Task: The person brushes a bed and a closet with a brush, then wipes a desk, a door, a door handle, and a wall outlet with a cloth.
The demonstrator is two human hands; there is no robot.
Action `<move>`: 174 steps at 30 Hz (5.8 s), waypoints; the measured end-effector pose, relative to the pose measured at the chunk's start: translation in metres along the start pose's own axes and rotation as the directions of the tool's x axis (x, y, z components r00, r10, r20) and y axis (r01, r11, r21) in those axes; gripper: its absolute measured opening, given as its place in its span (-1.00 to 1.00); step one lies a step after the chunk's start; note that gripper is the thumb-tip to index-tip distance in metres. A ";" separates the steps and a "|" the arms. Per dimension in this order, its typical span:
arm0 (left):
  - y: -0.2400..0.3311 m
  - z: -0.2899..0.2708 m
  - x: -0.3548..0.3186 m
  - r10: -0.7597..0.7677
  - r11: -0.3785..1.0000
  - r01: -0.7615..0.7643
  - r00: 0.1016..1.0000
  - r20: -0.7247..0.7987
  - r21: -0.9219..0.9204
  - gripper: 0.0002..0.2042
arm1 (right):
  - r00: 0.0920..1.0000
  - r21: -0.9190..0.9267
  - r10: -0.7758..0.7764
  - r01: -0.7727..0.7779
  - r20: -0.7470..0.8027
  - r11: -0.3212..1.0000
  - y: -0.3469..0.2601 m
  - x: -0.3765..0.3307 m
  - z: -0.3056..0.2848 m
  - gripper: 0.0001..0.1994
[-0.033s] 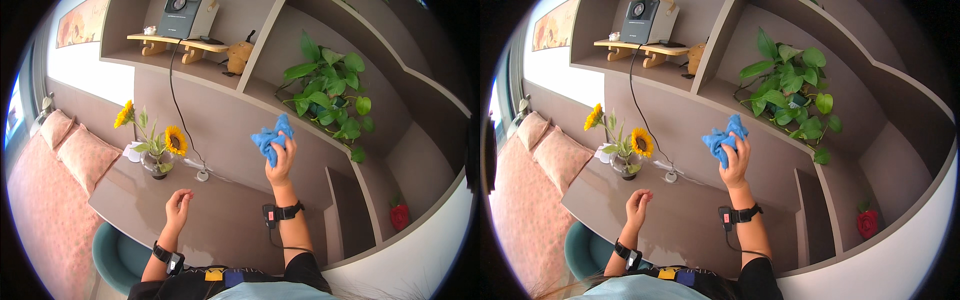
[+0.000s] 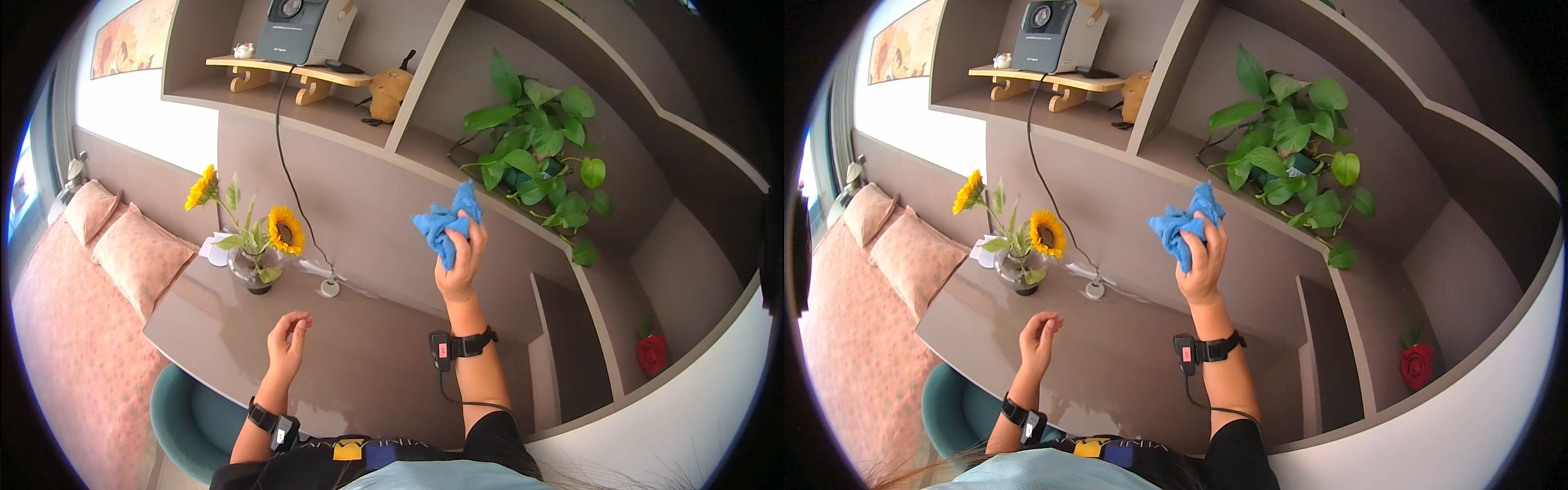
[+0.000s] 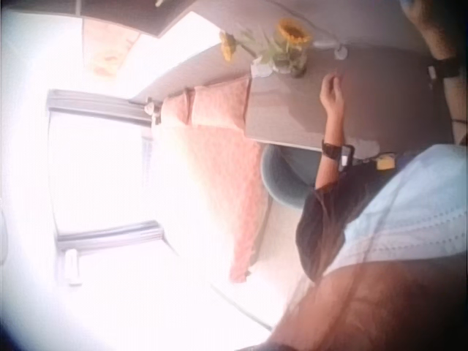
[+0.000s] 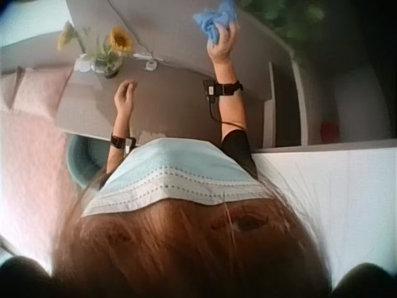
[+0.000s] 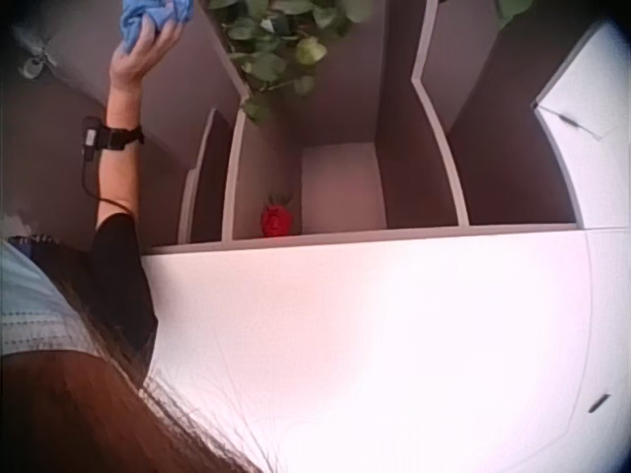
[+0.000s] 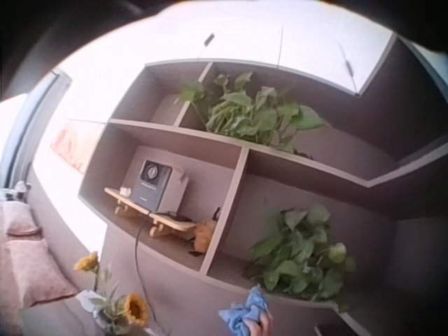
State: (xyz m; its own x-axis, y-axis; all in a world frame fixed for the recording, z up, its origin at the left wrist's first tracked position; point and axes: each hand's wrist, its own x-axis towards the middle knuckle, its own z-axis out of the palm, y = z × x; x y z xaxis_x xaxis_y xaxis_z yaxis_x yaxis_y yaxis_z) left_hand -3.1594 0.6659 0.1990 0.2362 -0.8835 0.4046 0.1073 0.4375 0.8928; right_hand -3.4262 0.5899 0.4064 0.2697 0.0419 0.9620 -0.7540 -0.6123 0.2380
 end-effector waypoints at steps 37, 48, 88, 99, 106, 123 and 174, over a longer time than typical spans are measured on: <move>-0.079 0.003 -0.021 -0.280 0.959 0.248 0.908 0.310 0.139 -0.77 | 0.624 -0.343 0.560 -0.775 -0.545 0.530 0.020 -0.185 -0.120 -0.76; -0.118 0.008 -0.032 -0.365 0.931 0.311 0.823 0.435 0.194 -0.77 | -0.078 0.476 0.778 -0.828 -0.623 0.298 0.061 -0.234 -0.125 -0.70; -0.174 0.133 0.003 -0.488 0.870 0.414 0.652 0.580 0.267 -0.77 | -0.018 -0.932 0.976 -0.292 -0.218 -0.213 0.347 -0.257 -0.206 -0.48; -0.163 0.110 -0.019 -0.508 0.855 0.446 0.617 0.601 0.265 -0.76 | 0.088 -0.796 0.992 -0.591 0.096 0.129 0.172 -0.219 -0.148 -0.68; -0.154 0.061 -0.039 -0.563 0.812 0.562 0.686 0.461 0.155 -0.66 | -0.304 -0.262 0.694 -0.950 0.652 -0.170 0.033 -0.306 -0.032 -0.54; -0.186 0.061 -0.029 -0.566 0.822 0.565 0.796 0.216 0.074 -0.65 | -0.101 -0.143 0.748 -0.990 0.656 -0.008 -0.095 -0.338 0.035 -0.64; -0.043 0.469 -0.122 0.209 0.873 0.261 0.563 0.800 -0.411 -0.71 | -0.893 0.270 0.438 -0.398 0.107 -0.877 -0.467 -0.325 -0.296 -0.52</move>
State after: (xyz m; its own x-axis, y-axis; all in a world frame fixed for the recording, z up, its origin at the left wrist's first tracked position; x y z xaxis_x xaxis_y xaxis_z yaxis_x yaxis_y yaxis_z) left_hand -3.6460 0.6766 0.2040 -0.6172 -0.5398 0.5724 0.5527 0.2204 0.8037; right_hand -3.3391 1.0956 0.0221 -0.5065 -0.3905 -0.7687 0.7153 0.3074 -0.6275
